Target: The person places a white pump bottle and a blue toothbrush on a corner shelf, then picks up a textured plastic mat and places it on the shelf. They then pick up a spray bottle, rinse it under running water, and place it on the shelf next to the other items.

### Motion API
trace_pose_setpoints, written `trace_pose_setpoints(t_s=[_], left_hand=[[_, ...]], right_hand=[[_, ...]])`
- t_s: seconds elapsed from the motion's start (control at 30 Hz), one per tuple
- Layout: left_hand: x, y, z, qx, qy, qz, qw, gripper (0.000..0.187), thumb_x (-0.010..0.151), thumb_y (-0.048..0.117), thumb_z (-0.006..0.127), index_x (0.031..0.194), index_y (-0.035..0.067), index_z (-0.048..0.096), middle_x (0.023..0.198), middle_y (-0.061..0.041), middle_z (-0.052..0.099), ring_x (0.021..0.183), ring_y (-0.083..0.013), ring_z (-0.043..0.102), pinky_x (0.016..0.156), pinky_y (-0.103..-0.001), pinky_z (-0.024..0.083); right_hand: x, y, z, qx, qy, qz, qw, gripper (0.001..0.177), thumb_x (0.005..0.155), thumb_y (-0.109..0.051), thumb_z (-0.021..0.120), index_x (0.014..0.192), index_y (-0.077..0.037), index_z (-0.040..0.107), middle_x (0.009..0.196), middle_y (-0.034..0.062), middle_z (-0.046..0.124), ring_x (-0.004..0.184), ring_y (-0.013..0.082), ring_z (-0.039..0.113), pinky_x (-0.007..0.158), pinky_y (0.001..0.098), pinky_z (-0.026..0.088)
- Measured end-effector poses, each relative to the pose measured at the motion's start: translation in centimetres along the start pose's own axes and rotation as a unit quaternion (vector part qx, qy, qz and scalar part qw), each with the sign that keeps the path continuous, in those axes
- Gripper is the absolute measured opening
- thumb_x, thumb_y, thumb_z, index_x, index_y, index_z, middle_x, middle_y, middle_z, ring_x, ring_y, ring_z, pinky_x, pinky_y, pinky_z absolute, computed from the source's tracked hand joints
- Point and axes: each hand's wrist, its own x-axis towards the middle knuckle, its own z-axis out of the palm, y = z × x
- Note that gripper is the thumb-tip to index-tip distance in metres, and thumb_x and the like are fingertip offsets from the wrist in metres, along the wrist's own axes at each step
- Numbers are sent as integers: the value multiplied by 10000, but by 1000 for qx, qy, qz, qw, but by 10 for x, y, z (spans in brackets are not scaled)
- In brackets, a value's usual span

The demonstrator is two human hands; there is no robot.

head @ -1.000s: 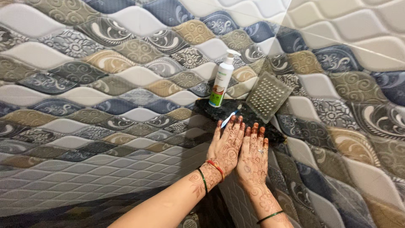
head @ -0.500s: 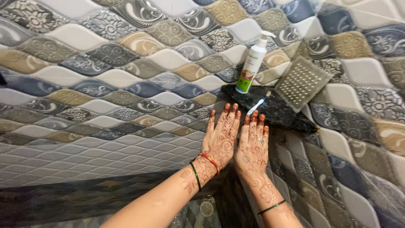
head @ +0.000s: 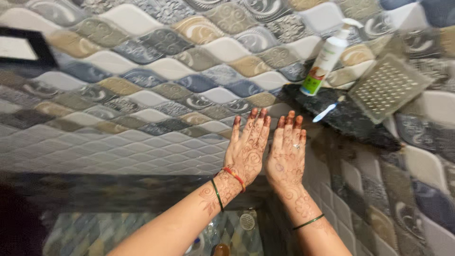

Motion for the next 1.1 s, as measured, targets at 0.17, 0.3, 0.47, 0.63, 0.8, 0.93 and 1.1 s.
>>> trace_pose_setpoints(t_s=[0.17, 0.3, 0.47, 0.63, 0.8, 0.93, 1.1], left_hand=[[-17, -18, -6, 27, -12, -30, 999, 811, 921, 186, 473, 1643, 27, 141, 1726, -129, 48, 1589, -298, 14, 1246, -566, -3], [-32, -33, -6, 10, -25, -52, 998, 793, 929, 208, 477, 1634, 33, 158, 1729, -119, 46, 1591, -296, 6, 1255, -563, -5], [-50, -51, -3, -45, -1, -80, 996, 767, 956, 234, 475, 1634, 39, 176, 1730, -111, 58, 1604, -285, 8, 1281, -573, -6], [-70, -65, 0, 7, -49, -111, 993, 792, 938, 210, 480, 1642, 37, 161, 1731, -106, 59, 1600, -280, 10, 1272, -566, 0], [-91, -77, 2, 43, -71, -136, 987, 803, 918, 154, 481, 1641, 31, 154, 1729, -111, 71, 1596, -285, 29, 1267, -571, 25], [-110, -87, 6, 10, -69, -161, 985, 798, 906, 141, 487, 1630, 26, 171, 1722, -119, 98, 1596, -291, 45, 1269, -575, 38], [-137, -98, 14, -3, -68, -188, 980, 780, 902, 143, 494, 1617, 19, 209, 1714, -127, 133, 1593, -297, 70, 1268, -586, 47]], right_hand=[[2, -21, -3, 57, -21, -11, 998, 770, 887, -87, 579, 1573, 82, 273, 1695, 261, 143, 1576, 437, 97, 1255, 556, 144], [2, -42, 2, 69, -44, -14, 997, 756, 923, -77, 579, 1597, 66, 267, 1705, 247, 139, 1587, 426, 95, 1266, 556, 137], [-1, -63, 13, 111, -67, -27, 991, 776, 914, -86, 590, 1594, 68, 247, 1701, 255, 122, 1579, 437, 77, 1258, 561, 120], [-7, -85, 28, 128, -84, -46, 987, 780, 913, -78, 595, 1598, 64, 250, 1708, 249, 117, 1582, 428, 74, 1266, 554, 123], [-16, -107, 42, 158, -97, -66, 980, 767, 923, -70, 597, 1600, 52, 256, 1713, 239, 119, 1592, 410, 84, 1278, 543, 131], [-23, -125, 49, 184, -122, -83, 972, 785, 899, -72, 589, 1592, 60, 245, 1698, 249, 118, 1574, 425, 85, 1259, 549, 129], [-33, -148, 57, 203, -149, -105, 962, 776, 906, -73, 566, 1597, 49, 235, 1703, 241, 117, 1581, 420, 83, 1266, 545, 127]])
